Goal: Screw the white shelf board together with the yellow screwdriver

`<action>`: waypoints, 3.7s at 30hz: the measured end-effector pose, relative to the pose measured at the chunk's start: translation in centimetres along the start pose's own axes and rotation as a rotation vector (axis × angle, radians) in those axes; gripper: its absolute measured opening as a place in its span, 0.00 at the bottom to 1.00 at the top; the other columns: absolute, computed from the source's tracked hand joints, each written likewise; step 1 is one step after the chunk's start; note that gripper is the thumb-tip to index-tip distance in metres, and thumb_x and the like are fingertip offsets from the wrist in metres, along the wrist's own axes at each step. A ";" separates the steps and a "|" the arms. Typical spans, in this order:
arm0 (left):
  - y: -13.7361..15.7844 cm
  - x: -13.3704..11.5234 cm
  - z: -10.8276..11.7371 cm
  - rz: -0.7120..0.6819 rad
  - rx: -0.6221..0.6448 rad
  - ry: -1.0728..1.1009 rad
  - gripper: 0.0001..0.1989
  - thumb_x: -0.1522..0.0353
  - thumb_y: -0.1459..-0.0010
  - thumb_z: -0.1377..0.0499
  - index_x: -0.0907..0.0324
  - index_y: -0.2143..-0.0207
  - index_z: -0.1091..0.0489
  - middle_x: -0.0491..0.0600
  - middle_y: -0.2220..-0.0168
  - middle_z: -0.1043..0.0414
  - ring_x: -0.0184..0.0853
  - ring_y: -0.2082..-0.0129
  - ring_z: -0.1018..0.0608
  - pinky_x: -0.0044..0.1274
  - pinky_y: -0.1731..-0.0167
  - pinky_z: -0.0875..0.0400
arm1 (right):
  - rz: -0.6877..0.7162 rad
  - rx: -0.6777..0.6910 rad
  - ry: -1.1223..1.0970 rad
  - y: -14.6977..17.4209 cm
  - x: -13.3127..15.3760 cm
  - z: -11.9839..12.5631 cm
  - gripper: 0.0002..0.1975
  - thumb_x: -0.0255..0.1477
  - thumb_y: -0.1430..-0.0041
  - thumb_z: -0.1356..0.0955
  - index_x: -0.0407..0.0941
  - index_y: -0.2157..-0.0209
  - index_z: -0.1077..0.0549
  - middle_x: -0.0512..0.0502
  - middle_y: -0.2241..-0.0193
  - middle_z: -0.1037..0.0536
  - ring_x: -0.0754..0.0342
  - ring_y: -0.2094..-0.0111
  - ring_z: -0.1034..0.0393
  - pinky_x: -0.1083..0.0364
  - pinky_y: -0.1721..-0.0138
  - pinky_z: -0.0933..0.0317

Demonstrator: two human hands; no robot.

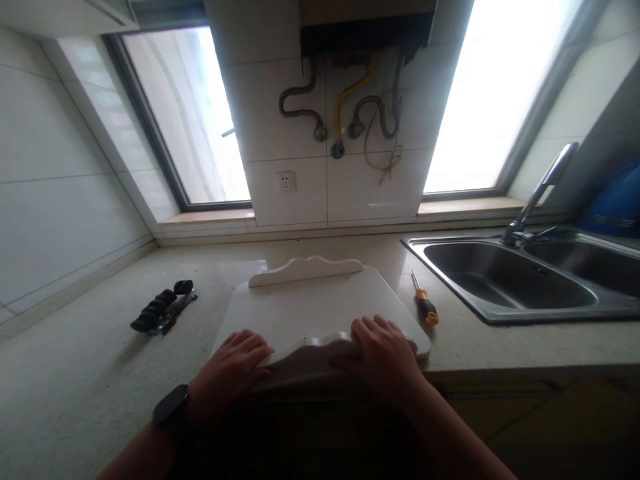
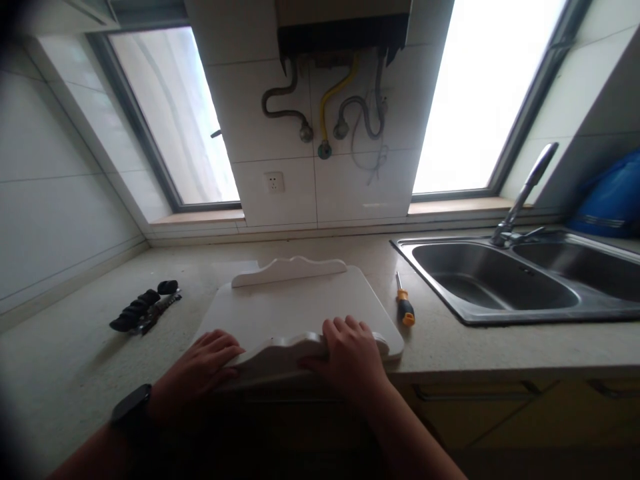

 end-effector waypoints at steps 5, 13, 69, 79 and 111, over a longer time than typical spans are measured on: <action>-0.3 1.6 0.0 -0.036 -0.057 -0.025 0.17 0.56 0.32 0.47 0.54 0.51 0.26 0.50 0.55 0.25 0.38 0.53 0.29 0.31 0.49 0.35 | -0.042 -0.031 -0.099 1.5 -5.3 1.3 0.23 0.53 0.44 0.30 0.47 0.62 0.27 0.41 0.61 0.23 0.42 0.58 0.31 0.43 0.56 0.38; -0.1 5.4 0.9 0.081 -0.147 0.244 0.21 0.50 0.38 0.42 0.57 0.56 0.25 0.51 0.55 0.26 0.35 0.53 0.27 0.27 0.50 0.31 | -0.123 0.009 -0.536 2.5 -10.8 -1.1 0.14 0.38 0.42 0.28 0.47 0.57 0.24 0.42 0.59 0.24 0.45 0.56 0.31 0.46 0.53 0.36; 1.6 9.9 0.0 0.164 -0.101 0.406 0.20 0.50 0.47 0.33 0.56 0.62 0.22 0.48 0.56 0.27 0.37 0.53 0.26 0.26 0.49 0.31 | -0.038 -0.030 -0.505 2.3 -11.6 -1.2 0.10 0.32 0.45 0.27 0.47 0.60 0.23 0.44 0.59 0.23 0.45 0.54 0.32 0.47 0.50 0.38; 1.9 9.6 -0.3 0.160 -0.111 0.496 0.21 0.51 0.44 0.36 0.54 0.54 0.22 0.49 0.55 0.26 0.37 0.52 0.25 0.27 0.48 0.31 | -0.091 -0.099 -0.690 2.0 -12.0 -1.2 0.12 0.35 0.41 0.32 0.45 0.57 0.26 0.44 0.60 0.25 0.48 0.58 0.30 0.49 0.55 0.36; 1.9 8.6 1.2 0.123 -0.145 0.513 0.20 0.52 0.43 0.37 0.58 0.59 0.23 0.49 0.59 0.29 0.35 0.57 0.27 0.24 0.54 0.30 | -0.099 -0.090 -0.656 1.9 -12.5 -1.5 0.14 0.40 0.42 0.32 0.48 0.57 0.26 0.45 0.62 0.22 0.46 0.60 0.27 0.49 0.58 0.32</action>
Point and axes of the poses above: each hand's wrist, its own y-axis away from the middle knuckle, its own z-axis out of the back of the hand, x = y × z, the point moved 9 cm from there along -y, towards the middle knuckle
